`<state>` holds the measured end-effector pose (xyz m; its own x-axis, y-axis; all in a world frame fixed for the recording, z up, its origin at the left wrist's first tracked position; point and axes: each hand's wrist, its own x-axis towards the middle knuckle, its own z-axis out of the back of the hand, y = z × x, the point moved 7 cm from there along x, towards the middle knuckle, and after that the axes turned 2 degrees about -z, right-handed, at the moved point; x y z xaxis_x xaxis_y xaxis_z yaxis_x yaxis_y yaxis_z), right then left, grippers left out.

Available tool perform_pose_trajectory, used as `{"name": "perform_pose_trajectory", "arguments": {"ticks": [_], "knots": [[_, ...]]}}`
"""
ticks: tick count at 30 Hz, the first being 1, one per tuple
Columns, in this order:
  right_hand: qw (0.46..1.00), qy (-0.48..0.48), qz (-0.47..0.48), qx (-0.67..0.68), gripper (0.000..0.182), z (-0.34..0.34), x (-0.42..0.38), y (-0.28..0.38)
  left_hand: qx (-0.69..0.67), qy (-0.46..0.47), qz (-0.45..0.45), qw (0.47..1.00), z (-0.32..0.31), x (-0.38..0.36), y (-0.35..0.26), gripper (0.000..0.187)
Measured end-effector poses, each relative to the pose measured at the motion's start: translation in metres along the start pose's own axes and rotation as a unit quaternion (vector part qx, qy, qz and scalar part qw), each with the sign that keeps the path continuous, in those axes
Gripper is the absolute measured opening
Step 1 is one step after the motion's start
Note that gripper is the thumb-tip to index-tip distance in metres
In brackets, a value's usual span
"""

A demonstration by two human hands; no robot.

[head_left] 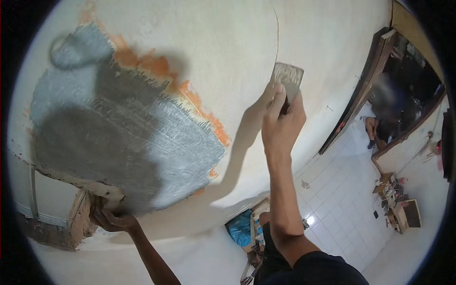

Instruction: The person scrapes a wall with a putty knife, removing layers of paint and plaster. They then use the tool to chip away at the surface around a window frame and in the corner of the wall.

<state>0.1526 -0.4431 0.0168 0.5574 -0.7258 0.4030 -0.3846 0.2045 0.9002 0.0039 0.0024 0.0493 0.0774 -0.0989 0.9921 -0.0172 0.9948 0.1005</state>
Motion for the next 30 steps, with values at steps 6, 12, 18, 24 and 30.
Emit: {"name": "perform_pose_trajectory", "arguments": {"ticks": [6, 12, 18, 24, 30], "knots": [[0.988, 0.009, -0.150, 0.048, 0.022, -0.006, -0.061, -0.033, -0.035, 0.016, 0.005, 0.999, -0.005, 0.012, -0.014, 0.046], [0.978, 0.008, -0.188, 0.088, 0.021, -0.019, -0.135, -0.048, 0.132, -0.014, -0.248, 0.960, -0.004, 0.003, -0.030, 0.037], [0.969, 0.135, -0.206, 0.034, 0.020, -0.040, -0.246, -0.043, 0.071, 0.061, -0.087, 0.992, -0.004, 0.006, 0.007, 0.034], [0.938, 0.237, -0.156, 0.197, 0.017, -0.008, -0.255, -0.009, 0.022, 0.049, -0.007, 0.999, -0.012, 0.004, -0.007, 0.045], [0.934, 0.302, -0.149, 0.120, 0.015, 0.029, -0.061, 0.034, -0.006, -0.025, -0.013, 1.000, 0.000, 0.027, -0.037, 0.028]]}}
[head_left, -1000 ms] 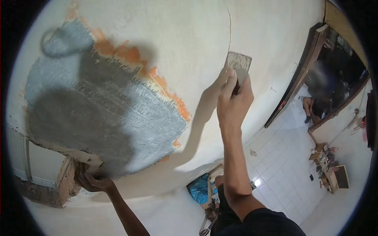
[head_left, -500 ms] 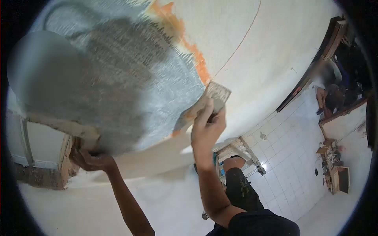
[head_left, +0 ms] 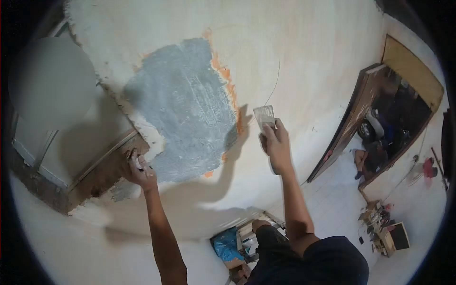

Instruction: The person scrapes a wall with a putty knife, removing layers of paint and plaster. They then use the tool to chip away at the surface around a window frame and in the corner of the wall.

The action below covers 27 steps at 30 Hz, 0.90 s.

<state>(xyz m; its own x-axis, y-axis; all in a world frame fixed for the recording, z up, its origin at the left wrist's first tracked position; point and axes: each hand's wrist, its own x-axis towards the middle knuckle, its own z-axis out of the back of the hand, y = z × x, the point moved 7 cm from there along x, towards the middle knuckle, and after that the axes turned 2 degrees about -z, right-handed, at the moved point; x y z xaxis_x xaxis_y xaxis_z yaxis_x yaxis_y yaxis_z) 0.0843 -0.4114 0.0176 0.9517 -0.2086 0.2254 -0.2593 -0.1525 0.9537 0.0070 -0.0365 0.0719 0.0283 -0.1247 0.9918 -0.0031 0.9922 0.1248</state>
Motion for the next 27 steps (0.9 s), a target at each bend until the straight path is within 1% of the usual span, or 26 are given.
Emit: {"name": "perform_pose_trajectory", "arguments": {"ticks": [1, 2, 4, 6, 7, 8, 9, 10, 11, 12, 13, 14, 15, 16, 17, 18, 19, 20, 22, 23, 24, 25, 26, 27], "knots": [[0.998, 0.026, -0.058, -0.003, 0.014, 0.014, 0.000, -0.003, -0.038, 0.019, 0.036, 0.998, -0.005, -0.004, 0.003, 0.025], [0.993, 0.053, -0.085, -0.060, 0.015, 0.027, -0.002, -0.012, -0.077, 0.037, 0.071, 0.994, -0.008, -0.007, 0.007, 0.023], [0.988, 0.103, -0.086, -0.073, 0.018, 0.046, -0.027, -0.046, -0.083, 0.015, 0.059, 0.995, 0.000, 0.003, 0.007, 0.022], [0.969, 0.144, -0.199, -0.033, 0.022, 0.066, -0.075, -0.117, -0.052, 0.007, 0.016, 0.998, 0.000, 0.002, 0.004, 0.022], [0.939, 0.162, -0.302, -0.024, 0.024, 0.087, -0.111, -0.180, -0.051, 0.006, 0.018, 0.999, 0.001, 0.002, 0.004, 0.022], [0.892, 0.199, -0.406, -0.027, 0.027, 0.109, -0.154, -0.234, -0.036, 0.004, 0.019, 0.999, 0.001, 0.003, 0.002, 0.021], [0.844, 0.259, -0.447, -0.148, 0.027, 0.133, -0.187, -0.303, -0.021, 0.001, 0.020, 1.000, 0.002, 0.003, 0.001, 0.021], [0.778, 0.314, -0.475, -0.267, 0.027, 0.150, -0.203, -0.347, -0.016, -0.002, 0.024, 1.000, 0.002, 0.004, 0.001, 0.021], [0.776, 0.318, -0.472, -0.270, 0.027, 0.144, -0.201, -0.336, -0.012, 0.001, 0.022, 1.000, 0.001, 0.005, 0.001, 0.021], [0.850, 0.313, -0.373, -0.202, 0.027, 0.124, -0.188, -0.299, -0.007, 0.007, 0.022, 1.000, 0.002, 0.004, 0.000, 0.021], [0.904, 0.306, -0.266, -0.134, 0.028, 0.105, -0.169, -0.241, 0.002, 0.006, 0.033, 0.999, 0.001, 0.003, 0.000, 0.021], [0.902, 0.217, -0.373, 0.008, 0.033, 0.084, -0.153, -0.188, -0.006, 0.012, 0.039, 0.999, 0.000, 0.002, 0.002, 0.021], [0.930, 0.212, -0.299, -0.041, 0.038, 0.059, -0.129, -0.116, -0.014, 0.022, 0.039, 0.999, -0.001, 0.001, 0.003, 0.021], [0.929, 0.207, -0.307, -0.002, 0.043, 0.046, -0.112, -0.074, -0.006, 0.026, 0.038, 0.999, -0.003, 0.000, 0.004, 0.021], [0.922, 0.209, -0.313, 0.091, 0.040, 0.035, -0.100, -0.047, 0.008, 0.008, 0.020, 1.000, -0.001, 0.000, 0.002, 0.021], [0.911, 0.225, -0.316, 0.137, 0.038, 0.027, -0.089, -0.036, 0.021, -0.009, -0.001, 1.000, 0.001, 0.001, 0.001, 0.022], [0.913, 0.208, -0.320, 0.145, 0.040, 0.022, -0.079, -0.032, -0.011, -0.006, -0.004, 1.000, 0.004, 0.007, -0.002, 0.022], [0.911, 0.206, -0.300, 0.195, 0.041, 0.012, -0.073, -0.027, -0.006, 0.000, -0.010, 1.000, 0.005, 0.004, -0.002, 0.022], [0.936, 0.166, -0.236, 0.204, 0.034, 0.001, -0.072, -0.018, -0.004, 0.032, 0.027, 0.999, -0.003, 0.001, 0.005, 0.021], [0.933, 0.169, -0.238, 0.210, 0.034, -0.009, -0.077, -0.024, -0.007, 0.011, 0.012, 1.000, -0.002, 0.000, 0.005, 0.020], [0.953, 0.124, -0.215, 0.177, 0.029, -0.011, -0.084, -0.033, -0.003, 0.013, 0.006, 1.000, -0.004, 0.000, 0.006, 0.020], [0.968, 0.078, -0.190, 0.143, 0.025, -0.011, -0.088, -0.042, -0.036, 0.008, 0.017, 0.999, -0.005, 0.000, 0.008, 0.019], [0.967, 0.079, -0.193, 0.148, 0.025, -0.015, -0.090, -0.055, -0.069, 0.004, 0.028, 0.997, -0.006, -0.002, 0.010, 0.019], [0.958, 0.100, -0.221, 0.152, 0.025, -0.018, -0.094, -0.075, -0.006, 0.017, 0.028, 0.999, -0.003, 0.000, 0.006, 0.018]]}}
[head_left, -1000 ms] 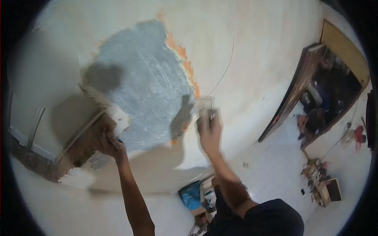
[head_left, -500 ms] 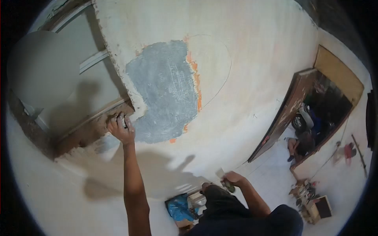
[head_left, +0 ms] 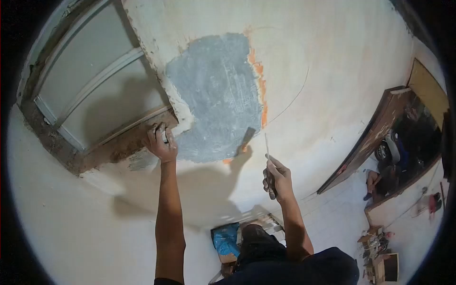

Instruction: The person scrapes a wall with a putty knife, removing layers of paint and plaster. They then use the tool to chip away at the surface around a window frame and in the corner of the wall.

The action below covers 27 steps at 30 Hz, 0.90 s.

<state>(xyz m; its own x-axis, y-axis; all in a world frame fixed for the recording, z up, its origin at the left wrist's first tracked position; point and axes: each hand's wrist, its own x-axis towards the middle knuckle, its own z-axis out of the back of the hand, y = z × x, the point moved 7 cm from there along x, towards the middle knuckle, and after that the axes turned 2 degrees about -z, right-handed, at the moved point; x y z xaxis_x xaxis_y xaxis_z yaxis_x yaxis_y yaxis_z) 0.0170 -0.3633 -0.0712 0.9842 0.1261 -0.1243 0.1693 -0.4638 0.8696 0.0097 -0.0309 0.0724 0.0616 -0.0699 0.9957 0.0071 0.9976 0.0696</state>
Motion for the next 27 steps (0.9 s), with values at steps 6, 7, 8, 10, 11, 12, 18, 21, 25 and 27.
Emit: {"name": "perform_pose_trajectory", "arguments": {"ticks": [6, 7, 8, 10, 11, 12, 18, 21, 25, 27], "knots": [[0.997, -0.037, 0.041, -0.061, 0.020, 0.020, 0.030, -0.013, -0.007, -0.021, -0.045, 0.999, -0.004, -0.004, 0.003, 0.019], [0.997, -0.038, 0.036, -0.065, 0.020, 0.021, 0.037, -0.013, -0.006, -0.016, -0.040, 0.999, -0.004, -0.005, 0.004, 0.019], [0.993, -0.044, 0.055, -0.093, 0.017, 0.021, 0.044, -0.009, 0.019, -0.017, -0.045, 0.999, -0.003, -0.005, 0.003, 0.019], [0.985, -0.045, 0.104, -0.128, 0.014, 0.020, 0.051, 0.002, 0.048, -0.015, -0.048, 0.998, -0.001, -0.009, 0.003, 0.020], [0.985, -0.045, 0.102, -0.130, 0.014, 0.020, 0.055, 0.002, 0.063, 0.002, -0.034, 0.997, -0.003, -0.010, 0.005, 0.020], [0.983, -0.059, 0.119, -0.128, 0.013, 0.024, 0.058, 0.005, 0.077, 0.019, -0.022, 0.997, -0.006, -0.011, 0.007, 0.020], [0.991, -0.031, 0.074, -0.110, 0.021, 0.037, 0.071, 0.013, 0.051, 0.010, -0.043, 0.998, -0.004, -0.003, 0.003, 0.027], [0.982, -0.021, 0.073, -0.174, 0.027, 0.033, 0.077, 0.004, 0.046, 0.013, -0.036, 0.998, -0.005, -0.004, 0.002, 0.031], [0.985, 0.023, 0.051, -0.164, 0.024, 0.034, 0.087, -0.005, 0.090, -0.012, -0.057, 0.994, -0.009, -0.011, 0.009, 0.035], [0.984, 0.040, 0.036, -0.170, 0.022, 0.036, 0.088, -0.016, 0.053, 0.001, -0.072, 0.996, -0.010, -0.013, 0.010, 0.042]]}}
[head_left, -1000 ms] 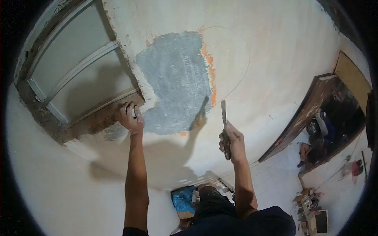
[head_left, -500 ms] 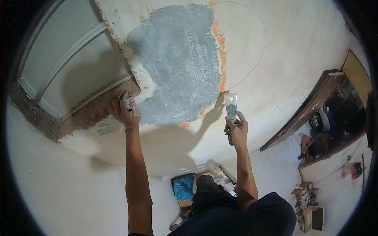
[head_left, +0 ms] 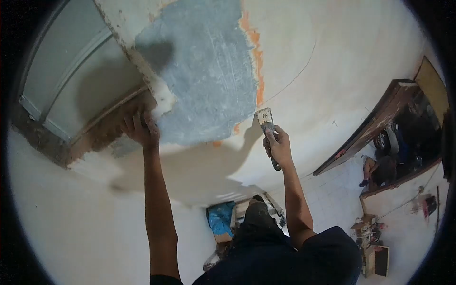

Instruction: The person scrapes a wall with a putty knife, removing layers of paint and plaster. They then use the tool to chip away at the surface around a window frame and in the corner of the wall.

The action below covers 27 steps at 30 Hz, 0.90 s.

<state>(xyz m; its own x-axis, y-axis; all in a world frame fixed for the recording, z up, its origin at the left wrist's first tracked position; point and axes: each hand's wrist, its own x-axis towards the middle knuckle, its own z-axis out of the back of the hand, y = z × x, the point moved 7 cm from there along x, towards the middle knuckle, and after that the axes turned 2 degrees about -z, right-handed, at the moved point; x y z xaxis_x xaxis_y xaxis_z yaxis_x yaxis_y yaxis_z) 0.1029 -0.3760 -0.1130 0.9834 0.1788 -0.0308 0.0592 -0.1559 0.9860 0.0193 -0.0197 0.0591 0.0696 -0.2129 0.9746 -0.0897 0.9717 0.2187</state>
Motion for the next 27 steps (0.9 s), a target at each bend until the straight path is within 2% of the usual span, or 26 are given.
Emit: {"name": "perform_pose_trajectory", "arguments": {"ticks": [2, 4, 6, 8, 10, 11, 13, 14, 16, 17, 19, 21, 22, 24, 25, 27], "knots": [[1.000, 0.002, 0.021, -0.021, 0.019, -0.006, -0.005, -0.014, 0.010, 0.021, 0.023, 0.999, 0.001, -0.002, 0.002, 0.042], [0.999, 0.019, -0.019, 0.017, 0.015, -0.017, -0.016, -0.035, 0.020, 0.036, 0.045, 0.998, -0.001, -0.001, 0.005, 0.042], [0.993, 0.036, -0.103, 0.051, 0.015, -0.027, -0.027, -0.064, 0.011, -0.004, -0.016, 1.000, 0.002, 0.003, -0.001, 0.040], [0.989, 0.081, -0.119, 0.022, 0.015, -0.038, -0.036, -0.086, 0.022, -0.007, 0.005, 1.000, 0.000, 0.002, 0.002, 0.039], [0.988, 0.117, -0.068, -0.068, 0.019, -0.053, -0.041, -0.090, 0.038, -0.009, 0.024, 0.999, 0.000, 0.000, 0.006, 0.038], [0.986, 0.127, -0.078, -0.071, 0.019, -0.056, -0.041, -0.102, 0.026, -0.007, 0.010, 1.000, -0.001, 0.000, 0.006, 0.037], [0.960, 0.136, 0.057, -0.238, 0.034, -0.069, -0.038, -0.108, 0.024, 0.001, -0.002, 1.000, -0.002, 0.005, 0.004, 0.036], [0.958, 0.149, 0.053, -0.238, 0.034, -0.075, -0.036, -0.113, -0.004, -0.021, -0.004, 1.000, 0.001, 0.009, 0.001, 0.033], [0.931, 0.206, 0.154, -0.259, 0.045, -0.100, -0.040, -0.092, -0.020, -0.037, -0.007, 0.999, 0.007, 0.015, -0.005, 0.032], [0.929, 0.218, 0.153, -0.257, 0.045, -0.110, -0.041, -0.085, -0.034, -0.037, -0.002, 0.999, 0.009, 0.018, -0.007, 0.030], [0.933, 0.268, 0.072, -0.228, 0.045, -0.130, -0.044, -0.080, -0.037, -0.035, 0.006, 0.999, 0.020, 0.020, -0.009, 0.028], [0.932, 0.275, 0.089, -0.217, 0.044, -0.151, -0.048, -0.075, -0.121, 0.072, 0.090, 0.986, 0.017, 0.021, 0.005, 0.023], [0.935, 0.270, 0.105, -0.203, 0.042, -0.162, -0.050, -0.069, -0.109, 0.070, 0.090, 0.987, 0.026, 0.023, 0.009, 0.023], [0.941, 0.265, 0.121, -0.172, 0.041, -0.184, -0.057, -0.053, -0.217, 0.124, 0.120, 0.961, 0.036, 0.029, 0.016, 0.019], [0.948, 0.252, 0.129, -0.145, 0.040, -0.192, -0.059, -0.044, -0.211, 0.122, 0.116, 0.963, 0.046, 0.038, 0.022, 0.019], [0.950, 0.248, 0.127, -0.144, 0.038, -0.207, -0.066, -0.036, -0.193, 0.233, 0.065, 0.951, 0.053, 0.051, 0.024, 0.017]]}}
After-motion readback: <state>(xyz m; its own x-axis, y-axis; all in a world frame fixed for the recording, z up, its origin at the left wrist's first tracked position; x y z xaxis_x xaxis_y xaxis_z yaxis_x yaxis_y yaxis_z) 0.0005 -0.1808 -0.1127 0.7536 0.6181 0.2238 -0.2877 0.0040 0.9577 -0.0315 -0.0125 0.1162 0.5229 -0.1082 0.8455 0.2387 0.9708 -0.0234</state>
